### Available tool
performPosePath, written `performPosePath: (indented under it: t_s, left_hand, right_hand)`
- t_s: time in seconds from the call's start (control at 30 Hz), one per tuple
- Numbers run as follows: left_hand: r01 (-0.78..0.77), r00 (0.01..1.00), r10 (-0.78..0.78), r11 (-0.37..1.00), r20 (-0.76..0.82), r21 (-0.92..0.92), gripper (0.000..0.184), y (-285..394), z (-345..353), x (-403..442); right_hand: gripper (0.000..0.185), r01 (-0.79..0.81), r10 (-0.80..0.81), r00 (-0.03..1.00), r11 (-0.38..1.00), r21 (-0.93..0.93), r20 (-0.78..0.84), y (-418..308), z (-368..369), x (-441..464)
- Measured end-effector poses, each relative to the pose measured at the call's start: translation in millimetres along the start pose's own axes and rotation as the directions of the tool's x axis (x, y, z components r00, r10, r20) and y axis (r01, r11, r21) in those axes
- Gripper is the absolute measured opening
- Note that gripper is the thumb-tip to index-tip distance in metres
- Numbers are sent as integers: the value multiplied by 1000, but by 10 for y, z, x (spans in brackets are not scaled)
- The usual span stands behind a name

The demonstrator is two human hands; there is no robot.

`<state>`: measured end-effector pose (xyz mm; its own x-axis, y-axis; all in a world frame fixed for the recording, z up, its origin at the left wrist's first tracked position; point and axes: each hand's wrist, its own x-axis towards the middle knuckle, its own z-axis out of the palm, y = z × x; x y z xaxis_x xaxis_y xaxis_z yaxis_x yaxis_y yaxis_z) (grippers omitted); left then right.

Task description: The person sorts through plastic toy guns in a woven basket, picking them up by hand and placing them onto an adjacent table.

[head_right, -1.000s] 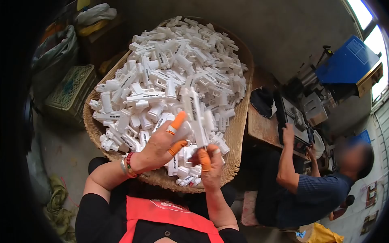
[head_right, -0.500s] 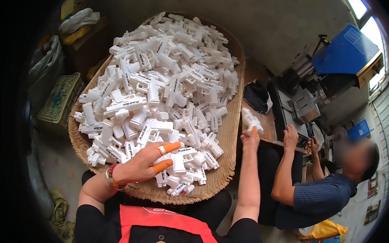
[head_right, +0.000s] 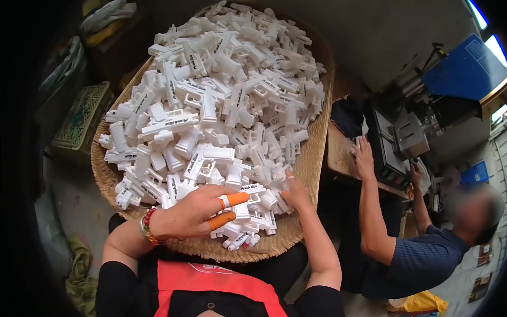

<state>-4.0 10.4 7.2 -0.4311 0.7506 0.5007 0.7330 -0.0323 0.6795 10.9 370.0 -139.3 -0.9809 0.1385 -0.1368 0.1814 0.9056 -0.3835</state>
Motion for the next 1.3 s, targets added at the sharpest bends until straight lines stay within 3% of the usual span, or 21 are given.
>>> performPosePath:
  t_s: [0.07,0.1,0.17,0.2,0.23,0.3,0.37,0.4,0.43,0.47,0.5,0.53,0.57,0.6,0.63,0.67,0.7,0.73,0.9,1.17,1.3]
  left_hand:
    - [-14,999,13,999,-36,-35,42,-42,47,-34]
    - [-23,999,22,999,-49,-29,42,-50,67,-47]
    - [25,1000,-25,1000,-7,-14,45,-43,83,-79]
    - [132,983,-137,990,122,42,50,33,-1,-67]
    - [125,985,-130,991,114,46,50,96,-33,-42]
    - [415,881,-420,907,221,70,59,210,-78,21]
    - [308,951,-305,931,48,-198,73,22,149,-41]
    - [190,973,-223,928,-67,-319,77,-82,265,-63]
    - [182,934,-294,879,-201,-441,64,35,248,26]
    - [364,898,-436,675,51,-642,53,137,84,12]
    - [322,903,-420,532,87,-783,42,260,-64,29]
    - [299,882,-470,498,36,-814,35,163,-4,10]
    - [284,869,-487,638,-88,-716,33,122,34,-34]
    - [277,852,-479,756,-213,-593,32,181,12,-26]
    - [237,836,-438,832,-330,-502,25,300,-37,-13]
    - [196,887,-201,979,-416,-56,27,197,-44,-46]
    - [119,922,49,908,-383,403,29,130,-59,-67]
    - [147,887,34,924,-460,352,23,136,-21,-82]
    - [106,903,106,884,-417,455,21,134,66,-72]
    - [150,913,118,794,-391,590,47,62,85,-21]
    - [151,936,88,774,-340,615,47,90,91,-23]
  right_hand:
    - [66,39,-31,996,995,90,-89,49,-23,3]
    - [62,-11,42,986,983,185,-164,-41,-63,-24]
    - [58,17,225,948,667,745,-223,-258,-127,-108]
    - [58,-15,282,952,427,904,-118,-880,-479,-387]
    - [60,86,219,963,310,947,-159,-1134,-551,-531]
    - [59,254,145,952,111,961,-269,-1673,-596,-840]
    - [58,350,89,930,79,933,-356,-2093,-467,-1027]
    - [60,400,-30,915,176,899,-401,-2132,-314,-1080]
    - [65,467,-92,884,243,850,-459,-2272,-203,-1185]
    - [66,460,-174,888,365,809,-426,-2394,-186,-1278]
    - [60,540,-301,840,549,638,-452,-2460,-270,-1327]
    - [53,470,-250,882,517,715,-399,-2460,-347,-1369]
    - [47,394,-201,919,480,784,-339,-2443,-413,-1401]
    - [34,437,-126,892,487,757,-434,-2398,-437,-1366]
    - [30,383,-65,917,415,825,-393,-2350,-501,-1401]
    - [26,326,-7,939,339,882,-345,-2322,-572,-1448]
    - [23,304,1,946,352,885,-325,-2374,-660,-1491]
    - [22,323,-23,941,357,876,-338,-2382,-670,-1499]
    - [22,373,19,917,315,873,-399,-2418,-599,-1506]
    - [22,303,128,928,285,909,-349,-2315,-495,-1382]
    - [17,357,119,908,281,891,-401,-2204,-415,-1404]
